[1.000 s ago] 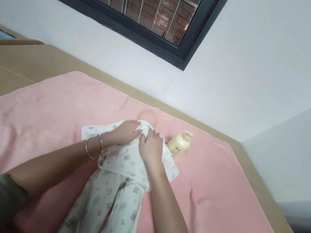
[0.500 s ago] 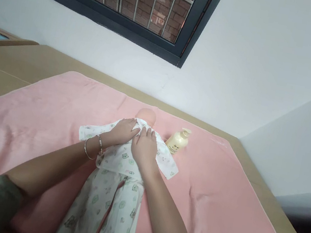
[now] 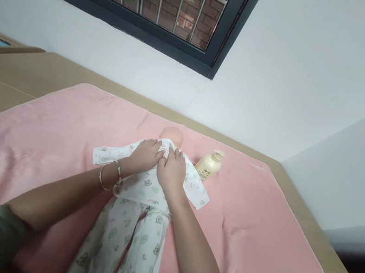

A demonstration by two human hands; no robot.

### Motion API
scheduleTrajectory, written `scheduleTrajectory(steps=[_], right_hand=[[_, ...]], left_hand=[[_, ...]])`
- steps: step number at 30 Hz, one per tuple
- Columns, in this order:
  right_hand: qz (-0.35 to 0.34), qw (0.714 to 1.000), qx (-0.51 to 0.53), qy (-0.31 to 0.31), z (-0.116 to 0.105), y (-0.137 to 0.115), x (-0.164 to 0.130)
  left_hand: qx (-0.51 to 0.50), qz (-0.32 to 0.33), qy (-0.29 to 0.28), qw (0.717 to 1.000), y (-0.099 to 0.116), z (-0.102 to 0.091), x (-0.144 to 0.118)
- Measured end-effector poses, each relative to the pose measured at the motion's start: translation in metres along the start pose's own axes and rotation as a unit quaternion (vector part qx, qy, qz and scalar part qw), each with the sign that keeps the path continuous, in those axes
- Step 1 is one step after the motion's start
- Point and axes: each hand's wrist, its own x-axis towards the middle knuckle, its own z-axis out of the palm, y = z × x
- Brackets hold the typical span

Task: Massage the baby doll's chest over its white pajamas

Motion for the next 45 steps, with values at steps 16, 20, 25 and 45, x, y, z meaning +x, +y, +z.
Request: scheduleTrajectory(steps=[16, 20, 25, 45], right_hand=[[0.003, 1.000, -0.002, 0.001, 0.001, -0.001, -0.001], [-0.001, 1.000, 0.004, 0.003, 0.000, 0.000, 0.000], [0.007, 0.999, 0.044, -0.012, -0.005, 0.015, 0.013], [0.017, 0.999, -0.019, -0.038, -0.011, 0.018, 0.016]], left_hand=[[0.010, 0.004, 0.003, 1.000, 0.003, -0.003, -0.004], [0.016, 0.006, -0.004, 1.000, 0.004, -0.005, -0.006], [0.039, 0.000, 0.029, 0.999, 0.017, -0.004, -0.016], [0.049, 0.030, 0.021, 0.998, 0.029, -0.007, -0.027]])
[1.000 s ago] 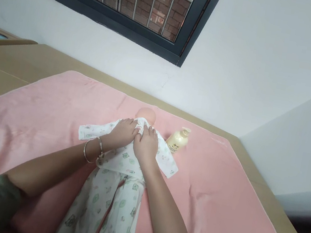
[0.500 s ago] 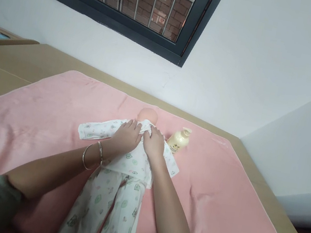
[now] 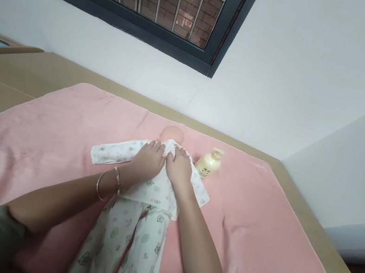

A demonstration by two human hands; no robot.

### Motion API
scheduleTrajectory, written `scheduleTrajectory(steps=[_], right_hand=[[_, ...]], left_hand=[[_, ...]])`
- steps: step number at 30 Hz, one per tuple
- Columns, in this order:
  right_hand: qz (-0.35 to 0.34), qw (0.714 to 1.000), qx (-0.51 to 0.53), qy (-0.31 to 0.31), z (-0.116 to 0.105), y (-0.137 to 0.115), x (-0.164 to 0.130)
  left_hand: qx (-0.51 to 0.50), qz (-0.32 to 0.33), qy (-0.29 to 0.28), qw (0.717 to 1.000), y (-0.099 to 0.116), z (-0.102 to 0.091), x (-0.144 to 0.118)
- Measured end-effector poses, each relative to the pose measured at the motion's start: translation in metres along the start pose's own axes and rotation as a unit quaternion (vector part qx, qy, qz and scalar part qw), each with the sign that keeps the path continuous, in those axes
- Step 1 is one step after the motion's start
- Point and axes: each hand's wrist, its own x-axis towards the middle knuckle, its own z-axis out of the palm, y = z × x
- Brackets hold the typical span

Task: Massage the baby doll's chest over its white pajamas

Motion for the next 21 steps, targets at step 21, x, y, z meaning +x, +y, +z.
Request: scheduleTrajectory(steps=[21], right_hand=[[0.024, 0.998, 0.049, -0.044, -0.005, 0.016, 0.009]], left_hand=[[0.011, 0.033, 0.029, 0.999, -0.001, 0.003, -0.001]])
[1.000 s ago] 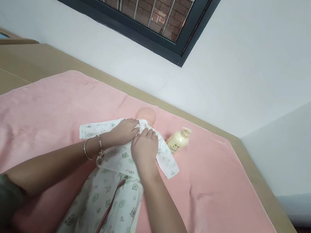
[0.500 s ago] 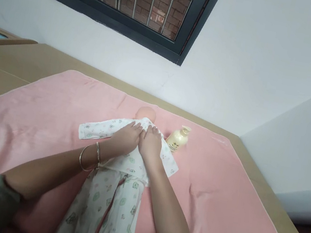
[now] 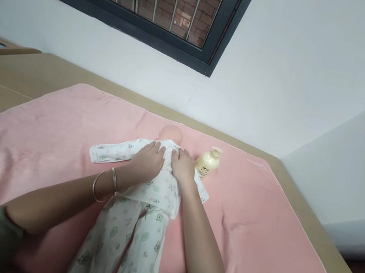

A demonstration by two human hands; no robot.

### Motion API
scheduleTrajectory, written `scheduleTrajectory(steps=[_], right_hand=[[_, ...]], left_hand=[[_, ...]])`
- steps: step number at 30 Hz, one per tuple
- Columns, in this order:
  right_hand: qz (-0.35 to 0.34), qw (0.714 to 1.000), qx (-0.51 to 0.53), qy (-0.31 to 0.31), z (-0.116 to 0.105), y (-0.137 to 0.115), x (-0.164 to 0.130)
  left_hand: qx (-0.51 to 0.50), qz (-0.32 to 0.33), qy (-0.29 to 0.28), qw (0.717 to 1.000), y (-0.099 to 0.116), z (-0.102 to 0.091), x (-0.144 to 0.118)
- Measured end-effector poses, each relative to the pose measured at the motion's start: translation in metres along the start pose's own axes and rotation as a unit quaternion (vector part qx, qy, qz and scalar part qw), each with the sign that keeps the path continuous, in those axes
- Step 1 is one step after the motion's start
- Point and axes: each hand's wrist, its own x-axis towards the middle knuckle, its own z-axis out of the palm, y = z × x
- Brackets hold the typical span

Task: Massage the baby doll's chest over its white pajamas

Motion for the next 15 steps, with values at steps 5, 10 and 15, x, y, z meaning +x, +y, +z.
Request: scheduleTrajectory(steps=[5, 10, 15], right_hand=[[-0.021, 0.996, -0.085, 0.011, 0.005, -0.023, -0.020], [-0.092, 0.993, -0.077, 0.015, 0.020, -0.050, -0.042], [-0.046, 0.998, 0.027, 0.021, 0.014, -0.014, -0.011]], left_hand=[[-0.020, -0.013, -0.038, 0.999, -0.019, -0.011, 0.013], [0.033, 0.001, -0.094, 0.995, -0.038, -0.012, 0.024], [0.028, -0.029, -0.044, 0.998, -0.015, -0.008, 0.009]])
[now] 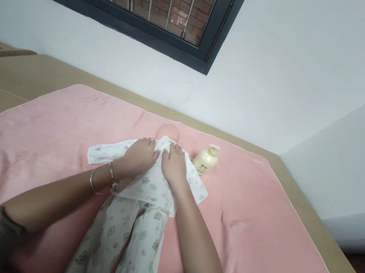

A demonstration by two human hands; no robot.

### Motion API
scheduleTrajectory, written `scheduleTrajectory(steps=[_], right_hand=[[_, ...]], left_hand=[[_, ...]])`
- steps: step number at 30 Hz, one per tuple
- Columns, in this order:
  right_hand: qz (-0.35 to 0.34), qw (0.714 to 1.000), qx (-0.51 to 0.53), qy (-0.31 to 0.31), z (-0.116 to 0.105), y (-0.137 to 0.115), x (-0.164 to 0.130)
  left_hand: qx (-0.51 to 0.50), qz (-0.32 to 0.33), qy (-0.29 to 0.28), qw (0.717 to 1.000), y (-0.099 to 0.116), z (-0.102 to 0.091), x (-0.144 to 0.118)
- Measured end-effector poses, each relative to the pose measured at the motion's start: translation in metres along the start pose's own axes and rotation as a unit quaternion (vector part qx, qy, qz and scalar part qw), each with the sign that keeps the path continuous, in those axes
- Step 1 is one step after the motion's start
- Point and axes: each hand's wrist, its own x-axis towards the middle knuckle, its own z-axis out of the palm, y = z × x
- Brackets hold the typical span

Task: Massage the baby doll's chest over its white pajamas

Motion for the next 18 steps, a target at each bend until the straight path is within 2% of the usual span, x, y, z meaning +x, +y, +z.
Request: scheduleTrajectory(steps=[2, 4, 9, 13, 15, 18], right_hand=[[0.013, 1.000, 0.017, -0.008, -0.003, 0.013, 0.010], [0.017, 1.000, 0.008, -0.015, -0.005, 0.015, 0.012], [0.018, 0.996, -0.086, -0.016, -0.004, -0.020, -0.012], [-0.029, 0.991, -0.126, -0.022, -0.003, -0.040, -0.029], [-0.040, 0.993, -0.110, -0.015, -0.002, -0.036, -0.026], [-0.033, 0.998, -0.042, 0.015, 0.001, -0.015, -0.010]], left_hand=[[0.005, 0.002, 0.034, 0.999, 0.008, 0.003, -0.007], [0.010, 0.020, 0.046, 0.999, 0.010, 0.004, -0.008], [-0.055, 0.021, -0.007, 0.998, -0.014, 0.005, 0.012], [-0.114, -0.013, -0.022, 0.993, -0.028, 0.011, 0.025], [-0.110, -0.028, -0.007, 0.994, -0.026, 0.015, 0.025], [-0.082, -0.033, 0.021, 0.996, -0.016, 0.019, 0.018]])
